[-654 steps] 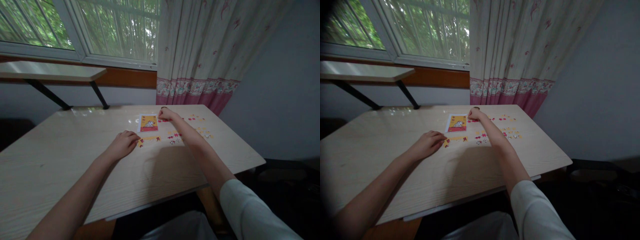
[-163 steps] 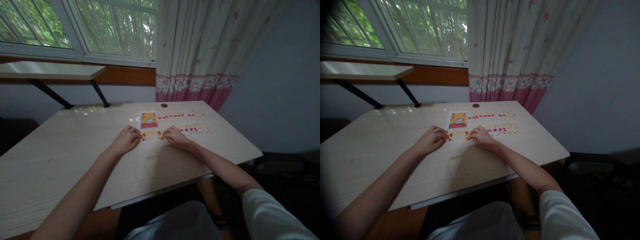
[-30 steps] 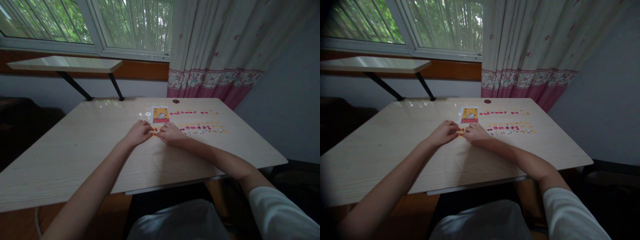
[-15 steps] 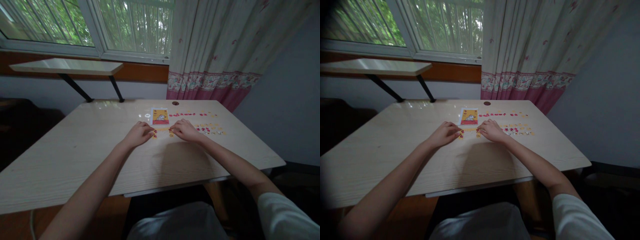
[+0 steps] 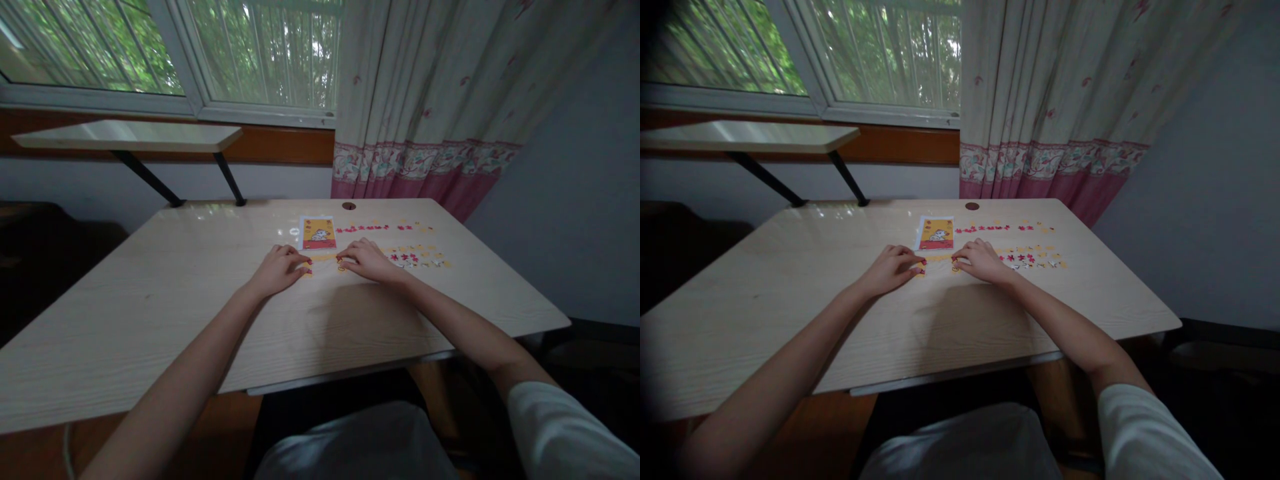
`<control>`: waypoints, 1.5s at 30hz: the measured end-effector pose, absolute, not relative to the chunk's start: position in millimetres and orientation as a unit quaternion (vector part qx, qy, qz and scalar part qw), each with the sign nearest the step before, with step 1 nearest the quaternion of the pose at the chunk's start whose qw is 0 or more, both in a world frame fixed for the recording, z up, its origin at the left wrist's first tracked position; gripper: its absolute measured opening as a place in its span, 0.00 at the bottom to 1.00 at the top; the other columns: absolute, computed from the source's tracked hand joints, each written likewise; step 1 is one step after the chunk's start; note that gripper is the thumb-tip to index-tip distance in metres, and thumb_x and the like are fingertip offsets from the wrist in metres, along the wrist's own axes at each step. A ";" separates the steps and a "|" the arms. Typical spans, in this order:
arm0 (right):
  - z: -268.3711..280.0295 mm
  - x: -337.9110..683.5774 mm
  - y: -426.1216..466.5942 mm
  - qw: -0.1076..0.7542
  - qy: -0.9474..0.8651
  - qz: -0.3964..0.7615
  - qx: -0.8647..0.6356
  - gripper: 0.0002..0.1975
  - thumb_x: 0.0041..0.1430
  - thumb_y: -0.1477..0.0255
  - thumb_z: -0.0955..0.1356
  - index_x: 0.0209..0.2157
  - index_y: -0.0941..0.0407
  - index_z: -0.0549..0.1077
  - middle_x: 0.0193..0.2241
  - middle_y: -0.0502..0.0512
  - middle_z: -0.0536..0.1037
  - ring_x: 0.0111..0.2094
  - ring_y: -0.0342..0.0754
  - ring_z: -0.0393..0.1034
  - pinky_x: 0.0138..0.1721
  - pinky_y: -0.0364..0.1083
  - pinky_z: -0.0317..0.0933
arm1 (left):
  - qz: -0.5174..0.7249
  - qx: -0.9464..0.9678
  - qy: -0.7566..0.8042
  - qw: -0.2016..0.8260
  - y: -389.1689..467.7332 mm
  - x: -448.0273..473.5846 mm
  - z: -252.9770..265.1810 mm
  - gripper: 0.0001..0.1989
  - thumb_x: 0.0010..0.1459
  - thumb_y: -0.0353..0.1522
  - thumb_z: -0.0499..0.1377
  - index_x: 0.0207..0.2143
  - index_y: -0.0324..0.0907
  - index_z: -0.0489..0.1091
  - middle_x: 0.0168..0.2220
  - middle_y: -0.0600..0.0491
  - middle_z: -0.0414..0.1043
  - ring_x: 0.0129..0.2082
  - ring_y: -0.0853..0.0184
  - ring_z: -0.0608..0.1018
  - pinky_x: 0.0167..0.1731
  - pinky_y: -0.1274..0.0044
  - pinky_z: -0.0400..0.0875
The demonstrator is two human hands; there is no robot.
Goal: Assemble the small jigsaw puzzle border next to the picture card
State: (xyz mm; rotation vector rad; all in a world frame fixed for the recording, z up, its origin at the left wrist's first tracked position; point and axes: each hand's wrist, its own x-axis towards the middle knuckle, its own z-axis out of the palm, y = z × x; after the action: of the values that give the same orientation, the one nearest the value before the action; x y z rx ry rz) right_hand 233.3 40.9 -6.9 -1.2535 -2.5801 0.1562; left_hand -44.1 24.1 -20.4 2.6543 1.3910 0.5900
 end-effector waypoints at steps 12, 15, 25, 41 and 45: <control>-8.8 233.3 41.4 0.133 -0.888 0.054 -0.436 0.17 0.63 0.61 0.65 0.49 0.51 0.76 0.42 0.57 0.77 0.45 0.52 0.63 0.47 0.50 0.51 | 0.215 0.868 0.448 0.023 28.5 -45.0 -28.6 0.17 0.62 0.42 0.54 0.45 0.45 0.77 0.42 0.46 0.71 0.44 0.58 0.69 0.48 0.65 0.63; -8.2 233.1 41.2 0.128 -0.888 0.054 -0.438 0.17 0.63 0.61 0.64 0.49 0.51 0.76 0.41 0.57 0.77 0.46 0.53 0.64 0.47 0.50 0.51 | 0.212 0.866 0.452 0.025 28.2 -44.0 -27.9 0.16 0.62 0.41 0.54 0.44 0.46 0.77 0.42 0.46 0.71 0.44 0.58 0.70 0.48 0.65 0.63; -11.2 233.3 43.1 0.124 -0.890 0.036 -0.437 0.15 0.66 0.64 0.63 0.49 0.51 0.76 0.41 0.58 0.77 0.45 0.52 0.63 0.46 0.50 0.51 | 0.211 0.866 0.453 0.015 29.2 -44.5 -29.2 0.18 0.61 0.44 0.54 0.45 0.45 0.76 0.42 0.45 0.71 0.44 0.57 0.70 0.48 0.64 0.63; 5.2 271.5 88.2 0.209 -0.828 0.096 -0.512 0.10 0.59 0.72 0.66 0.38 0.56 0.80 0.36 0.56 0.81 0.38 0.48 0.71 0.43 0.46 0.59 | 0.240 0.849 0.469 -0.016 25.9 -48.4 -19.1 0.17 0.62 0.41 0.52 0.41 0.44 0.77 0.38 0.46 0.74 0.41 0.58 0.71 0.44 0.65 0.65; 18.2 338.6 135.7 0.214 -0.708 0.088 -0.667 0.12 0.57 0.74 0.66 0.41 0.59 0.79 0.36 0.59 0.81 0.34 0.47 0.72 0.34 0.43 0.59 | 0.243 0.841 0.483 -0.027 26.5 -52.5 -17.5 0.16 0.61 0.39 0.52 0.37 0.43 0.78 0.36 0.46 0.76 0.39 0.57 0.71 0.42 0.65 0.65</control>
State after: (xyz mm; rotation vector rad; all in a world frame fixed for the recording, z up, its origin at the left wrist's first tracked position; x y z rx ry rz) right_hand 338.6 135.7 18.2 -1.8513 -1.9633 0.2447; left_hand -52.5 26.5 -17.5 2.6875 1.5454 0.7768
